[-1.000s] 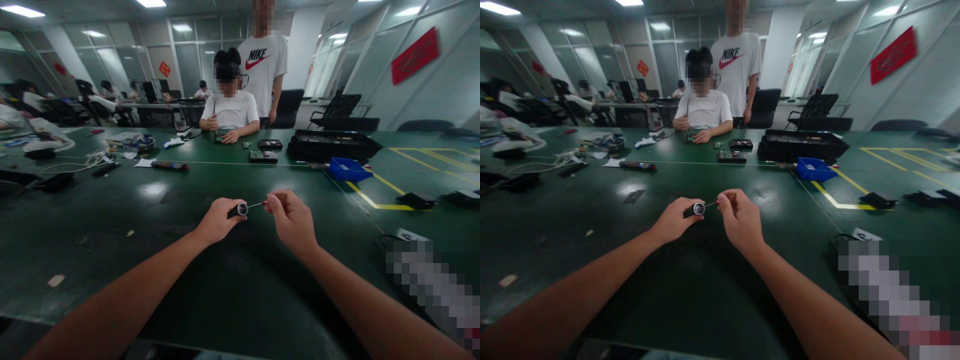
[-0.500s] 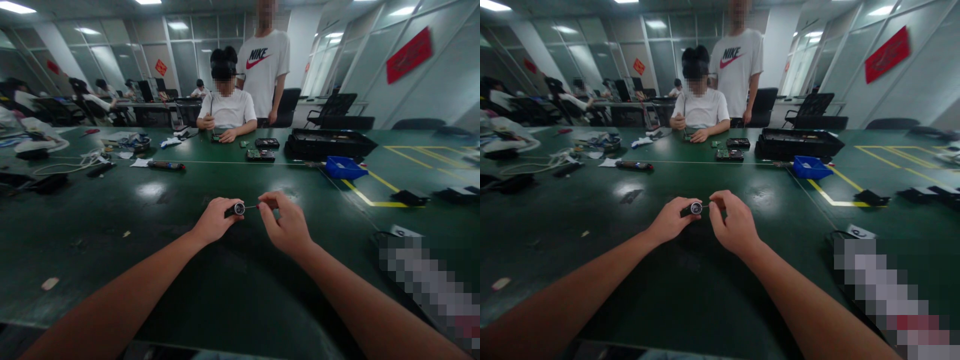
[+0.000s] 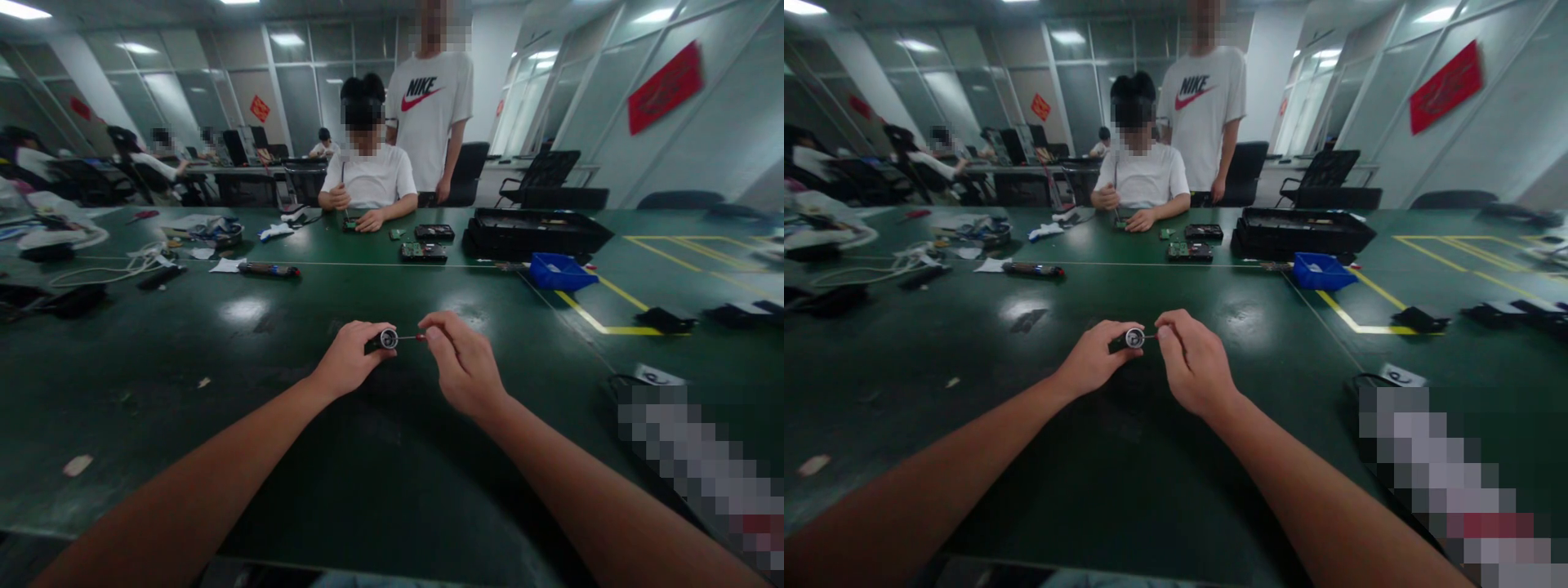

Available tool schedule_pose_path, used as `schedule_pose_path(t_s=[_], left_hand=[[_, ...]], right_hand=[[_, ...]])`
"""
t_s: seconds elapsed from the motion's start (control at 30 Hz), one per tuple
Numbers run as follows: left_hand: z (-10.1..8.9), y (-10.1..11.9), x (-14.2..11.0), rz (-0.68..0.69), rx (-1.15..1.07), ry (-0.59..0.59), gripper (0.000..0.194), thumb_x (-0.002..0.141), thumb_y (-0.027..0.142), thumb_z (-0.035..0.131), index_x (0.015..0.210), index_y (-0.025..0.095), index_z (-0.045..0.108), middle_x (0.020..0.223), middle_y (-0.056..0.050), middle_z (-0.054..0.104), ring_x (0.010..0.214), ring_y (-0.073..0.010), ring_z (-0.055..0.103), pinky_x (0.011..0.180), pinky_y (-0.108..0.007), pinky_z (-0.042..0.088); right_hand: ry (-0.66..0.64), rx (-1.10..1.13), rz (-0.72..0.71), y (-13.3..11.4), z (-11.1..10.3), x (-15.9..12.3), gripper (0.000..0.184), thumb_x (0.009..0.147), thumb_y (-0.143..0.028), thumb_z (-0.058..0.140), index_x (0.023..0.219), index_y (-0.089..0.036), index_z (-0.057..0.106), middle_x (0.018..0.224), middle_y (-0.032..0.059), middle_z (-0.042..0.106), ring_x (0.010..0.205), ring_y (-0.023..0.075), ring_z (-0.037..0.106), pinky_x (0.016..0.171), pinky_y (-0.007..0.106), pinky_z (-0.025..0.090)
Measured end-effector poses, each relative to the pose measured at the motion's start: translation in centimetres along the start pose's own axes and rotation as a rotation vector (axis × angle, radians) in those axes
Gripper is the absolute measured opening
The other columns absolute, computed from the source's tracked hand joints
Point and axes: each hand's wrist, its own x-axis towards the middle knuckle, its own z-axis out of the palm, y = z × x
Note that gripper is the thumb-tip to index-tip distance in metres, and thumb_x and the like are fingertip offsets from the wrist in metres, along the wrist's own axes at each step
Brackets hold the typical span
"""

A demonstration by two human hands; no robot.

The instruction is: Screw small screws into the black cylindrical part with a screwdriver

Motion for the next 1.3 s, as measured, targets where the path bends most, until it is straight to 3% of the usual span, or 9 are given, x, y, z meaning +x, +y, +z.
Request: schedule_pose_path(t_s=[0.2,0.4,0.67,0.83,0.93,1.03,1.3], left_hand=[[0.0,0.1,0.0,-0.015,0.007,-0.004,0.035,0.087,0.034,0.071,0.121,0.027,0.065,0.114,-0.002,0.072,0.104,-0.0235,0.063,0.094,-0.041,0.046],[-0.1,0.0,0.1,-0.048,0.02,0.01,0.035,0.086,0.031,0.071,0.121,0.026,0.066,0.113,-0.003,0.072,0.103,-0.0237,0.063,0.093,-0.041,0.047],[0.0,0.0,0.0,-0.039,0.03,0.008,0.034,0.086,0.032,0.071,0.119,0.026,0.066,0.109,-0.003,0.073,0.101,-0.024,0.063,0.092,-0.042,0.046],[0.4,0.2,0.1,0.023,0.044,-0.037,0.032,0.085,0.034,0.073,0.116,0.026,0.068,0.109,-0.002,0.073,0.102,-0.0236,0.064,0.094,-0.042,0.045],[0.4,0.3,0.1,0.008,0.033,-0.031,0.033,0.086,0.033,0.072,0.118,0.026,0.067,0.108,-0.002,0.073,0.1,-0.0229,0.064,0.093,-0.041,0.045],[0.3,0.3,0.0,-0.015,0.026,-0.012,0.035,0.086,0.033,0.072,0.12,0.026,0.066,0.11,-0.002,0.073,0.101,-0.0228,0.063,0.091,-0.04,0.046],[-0.2,0.7,0.1,-0.011,0.036,0.01,0.035,0.087,0.03,0.071,0.121,0.025,0.065,0.111,-0.003,0.072,0.103,-0.0231,0.062,0.092,-0.041,0.045]], right_hand=[[0.074,0.141,0.126,0.1,0.4,0.0,0.018,0.099,-0.03,0.047,0.109,-0.021,0.058,0.086,0.0036,0.068,0.077,0.0179,0.066,0.07,0.032,0.048],[0.117,0.312,0.281,0.4,0.8,0.5,0.021,0.097,-0.036,0.051,0.096,-0.019,0.064,0.084,0.0052,0.071,0.076,0.0178,0.067,0.072,0.033,0.052],[0.082,0.3,0.24,0.9,0.9,0.4,0.023,0.099,-0.038,0.047,0.097,-0.021,0.062,0.087,0.0038,0.069,0.08,0.0177,0.065,0.074,0.033,0.05],[0.065,0.092,0.234,0.3,0.5,0.3,0.032,0.101,-0.044,0.044,0.089,-0.021,0.063,0.067,-0.0004,0.061,0.06,0.015,0.058,0.06,0.03,0.041],[0.074,0.084,0.206,0.3,0.5,0.1,0.024,0.101,-0.037,0.043,0.102,-0.021,0.061,0.075,0.0013,0.064,0.069,0.0166,0.062,0.066,0.032,0.044],[0.118,0.207,0.219,0.7,0.8,0.0,0.022,0.099,-0.033,0.045,0.115,-0.022,0.054,0.087,0.0033,0.067,0.08,0.0187,0.066,0.074,0.035,0.048],[0.195,0.575,0.397,2.3,1.7,0.8,0.023,0.095,-0.041,0.051,0.096,-0.02,0.061,0.084,0.0038,0.065,0.076,0.0174,0.064,0.075,0.036,0.054]])
